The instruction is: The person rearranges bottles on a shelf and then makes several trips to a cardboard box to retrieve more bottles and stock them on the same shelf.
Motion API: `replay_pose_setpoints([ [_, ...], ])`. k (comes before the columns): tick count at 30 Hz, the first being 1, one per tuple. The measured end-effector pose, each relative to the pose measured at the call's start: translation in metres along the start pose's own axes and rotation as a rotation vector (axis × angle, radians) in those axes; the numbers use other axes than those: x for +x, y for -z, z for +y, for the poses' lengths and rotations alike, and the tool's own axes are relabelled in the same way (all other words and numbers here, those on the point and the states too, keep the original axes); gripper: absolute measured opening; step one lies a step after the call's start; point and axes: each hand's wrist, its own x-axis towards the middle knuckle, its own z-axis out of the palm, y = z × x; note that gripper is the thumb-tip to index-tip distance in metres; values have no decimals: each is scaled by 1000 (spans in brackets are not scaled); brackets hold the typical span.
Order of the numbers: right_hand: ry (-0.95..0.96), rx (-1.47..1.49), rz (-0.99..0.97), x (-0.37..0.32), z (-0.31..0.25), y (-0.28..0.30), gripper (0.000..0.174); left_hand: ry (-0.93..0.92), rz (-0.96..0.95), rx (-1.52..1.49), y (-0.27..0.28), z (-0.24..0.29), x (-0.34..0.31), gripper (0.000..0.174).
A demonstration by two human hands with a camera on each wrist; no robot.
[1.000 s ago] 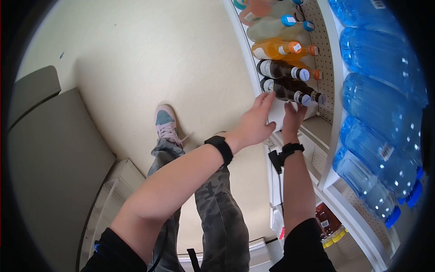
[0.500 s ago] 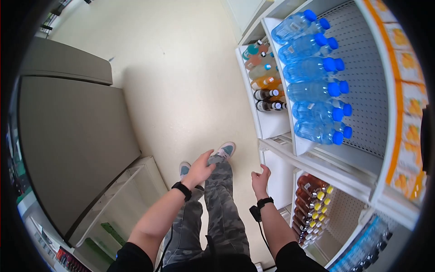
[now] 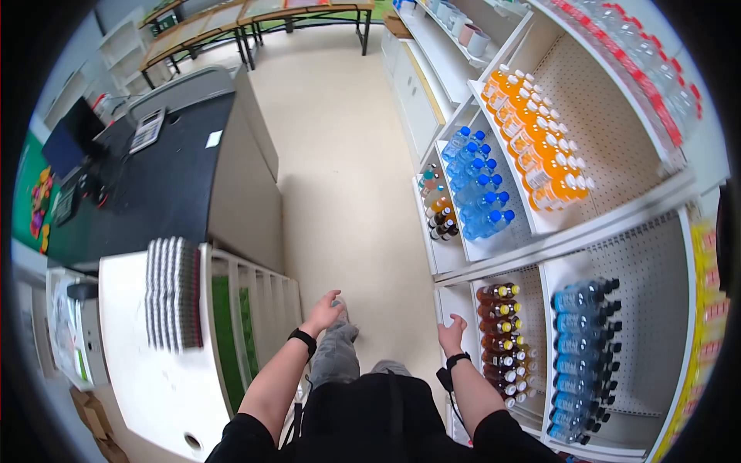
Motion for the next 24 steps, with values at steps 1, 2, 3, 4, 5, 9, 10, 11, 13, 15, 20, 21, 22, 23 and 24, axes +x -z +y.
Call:
replay_pose_setpoints([
  [1, 3, 26, -40, -10, 3, 8, 51, 10, 32, -13, -4, -3, -26, 54],
  [2, 0, 31, -81, -21, 6, 13, 50, 22, 63, -32, -13, -7, -54, 54],
  [3, 20, 27, -93, -36, 9, 20, 50, 28, 83, -44, -25, -16, -83, 54],
  [4, 32, 26, -156, -54, 12, 25, 50, 27, 96, -97, -38, -27, -114, 54],
  [5, 46, 29, -214, -70, 11, 29, 50, 17, 111, -146, -49, -36, -140, 55],
  [9, 162, -10, -360, -144, 26, 50, 50, 74, 89, -54, -96, -81, -245, 55],
  [10, 179, -27, -417, -161, 25, 53, 50, 113, 47, -92, -103, -89, -268, 54],
  [11, 196, -45, -477, -176, 25, 55, 51, 121, 42, -104, -117, -123, -277, 55],
  [13, 275, -86, -512, -201, 19, 56, 49, 188, 20, -110, -115, -112, -335, 55],
  [15, 328, -154, -633, -238, 14, 54, 45, 218, 58, -234, -130, -142, -380, 53],
  [20, 619, -303, -853, -352, 8, 0, 40, 409, 360, -315, -173, -294, -514, 47],
  [21, 691, -347, -922, -374, 6, -21, 40, 493, 440, -358, -181, -311, -558, 46],
  [22, 744, -393, -996, -403, 12, -36, 41, 521, 540, -445, -192, -335, -599, 44],
  [23, 738, -427, -1019, -436, 12, -45, 40, 555, 632, -530, -210, -357, -643, 42],
  [24, 735, -454, -1036, -468, 4, -58, 39, 571, 714, -647, -226, -372, -690, 41],
])
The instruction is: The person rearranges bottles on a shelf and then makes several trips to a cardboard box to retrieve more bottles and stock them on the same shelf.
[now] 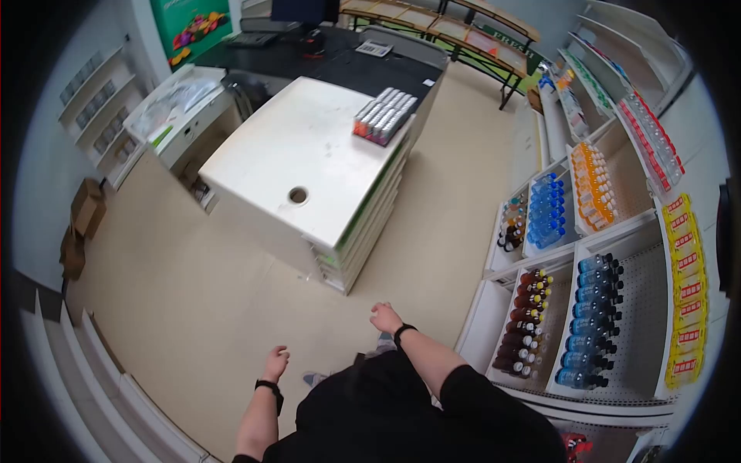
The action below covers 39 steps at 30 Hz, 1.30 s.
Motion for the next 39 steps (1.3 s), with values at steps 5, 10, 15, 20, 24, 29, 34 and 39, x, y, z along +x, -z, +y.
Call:
replay_pose_setpoints([
  [5, 74, -225, -118, 19, -130, -109, 39, 283, 299, -275, 130, -193, -84, 38],
  [10, 386, -210, -139, 39, -238, -189, 39, 342, 608, -86, 198, -241, -123, 51],
  [15, 356, -384, -164, 98, -330, -265, 44, 308, 809, -163, 294, -221, -91, 56],
  [20, 226, -373, -149, 160, -442, -359, 52, 386, 789, -159, 426, -279, -63, 56],
  [24, 296, -426, -212, 206, -564, -444, 54, 637, 773, -296, 518, -304, -71, 57],
  [29, 663, -283, -276, 213, -760, -545, 52, 592, 941, -396, 614, -337, -56, 56],
  [34, 593, -129, -383, 243, -932, -634, 54, 741, 810, -456, 690, -383, 1, 56],
  [39, 582, -386, -226, 338, -996, -696, 56, 746, 714, -467, 846, -423, 80, 56],
])
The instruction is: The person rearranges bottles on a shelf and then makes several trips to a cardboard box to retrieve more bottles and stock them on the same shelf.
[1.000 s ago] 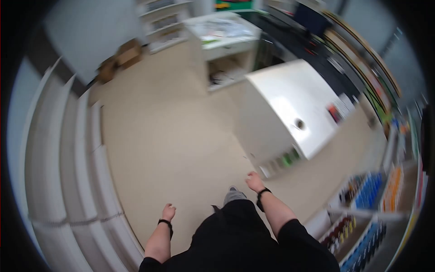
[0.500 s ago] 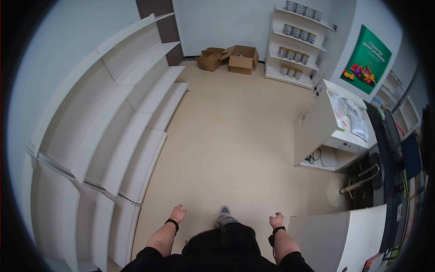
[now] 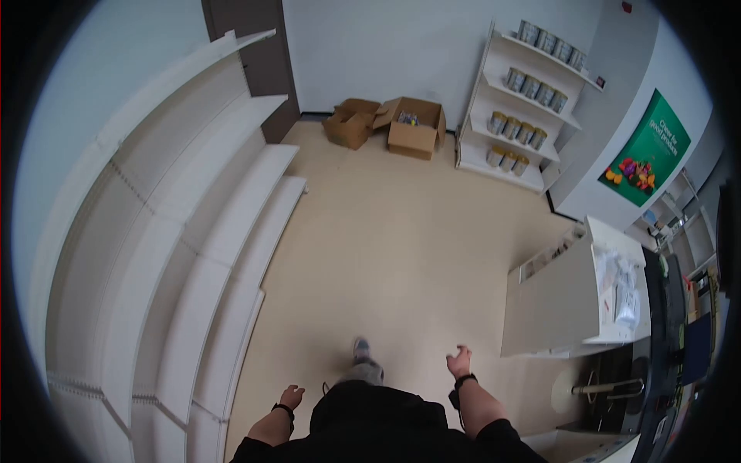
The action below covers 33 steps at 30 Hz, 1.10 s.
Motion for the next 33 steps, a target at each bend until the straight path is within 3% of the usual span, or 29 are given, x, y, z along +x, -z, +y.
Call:
replay_pose_setpoints([
  [2, -147, -25, -26, 30, -33, 24, 57, -88, 16, -46, 21, 60, 49, 55],
  [4, -162, 18, 2, 74, -71, 43, 57, -218, 53, -118, 47, 133, 105, 55],
  [6, 66, 14, 114, 123, -88, 51, 58, -378, 95, -113, 74, 221, 153, 52],
  [11, 107, 81, 162, 267, -147, 42, 58, -631, 50, -272, 120, 445, 254, 50],
  [14, 143, 97, 145, 370, -190, 39, 58, -671, 83, -250, 139, 538, 319, 51],
  [18, 101, 122, 108, 495, -266, 43, 59, -551, 146, -194, 171, 622, 390, 50],
  [20, 157, 132, 107, 547, -308, 51, 59, -366, 162, -140, 188, 655, 416, 49],
  [22, 251, 98, 70, 603, -346, 57, 58, -434, 199, -183, 201, 684, 443, 49],
  [26, 302, 109, 61, 716, -405, 58, 60, -386, 184, -220, 206, 722, 506, 51],
  [28, 276, 113, 54, 763, -424, 56, 61, -142, 107, -65, 209, 739, 539, 55],
  [33, 55, 21, 29, 870, -473, 73, 61, -112, -21, -5, 226, 817, 670, 58],
])
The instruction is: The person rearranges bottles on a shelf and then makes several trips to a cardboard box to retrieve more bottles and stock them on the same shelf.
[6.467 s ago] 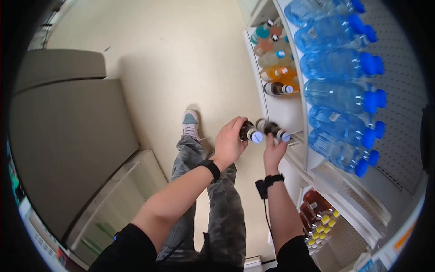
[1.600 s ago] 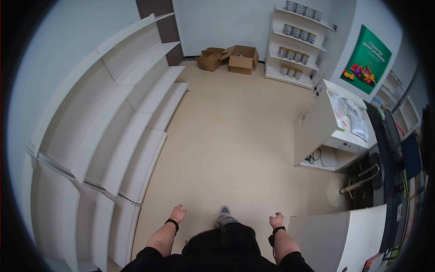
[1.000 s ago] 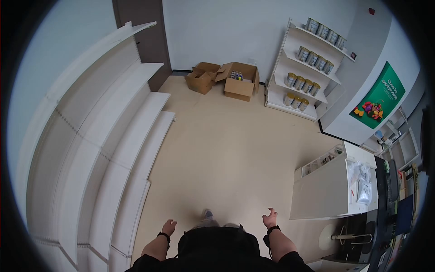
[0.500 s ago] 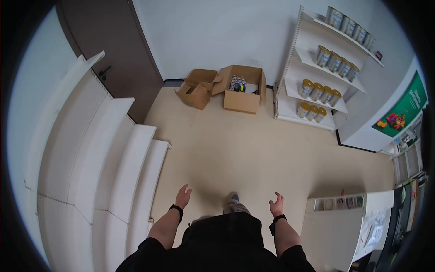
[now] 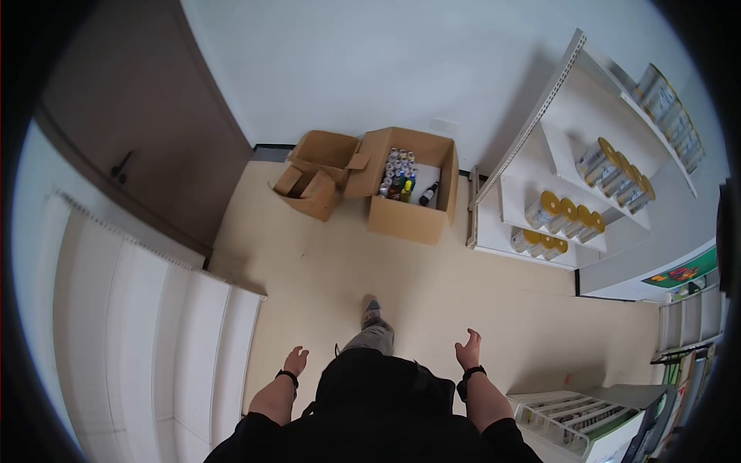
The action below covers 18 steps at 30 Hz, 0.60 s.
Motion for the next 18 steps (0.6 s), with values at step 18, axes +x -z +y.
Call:
replay_pose_setpoints([
  [18, -11, 193, -162, 506, -224, -51, 57, -549, -60, -123, 64, 556, 350, 50],
])
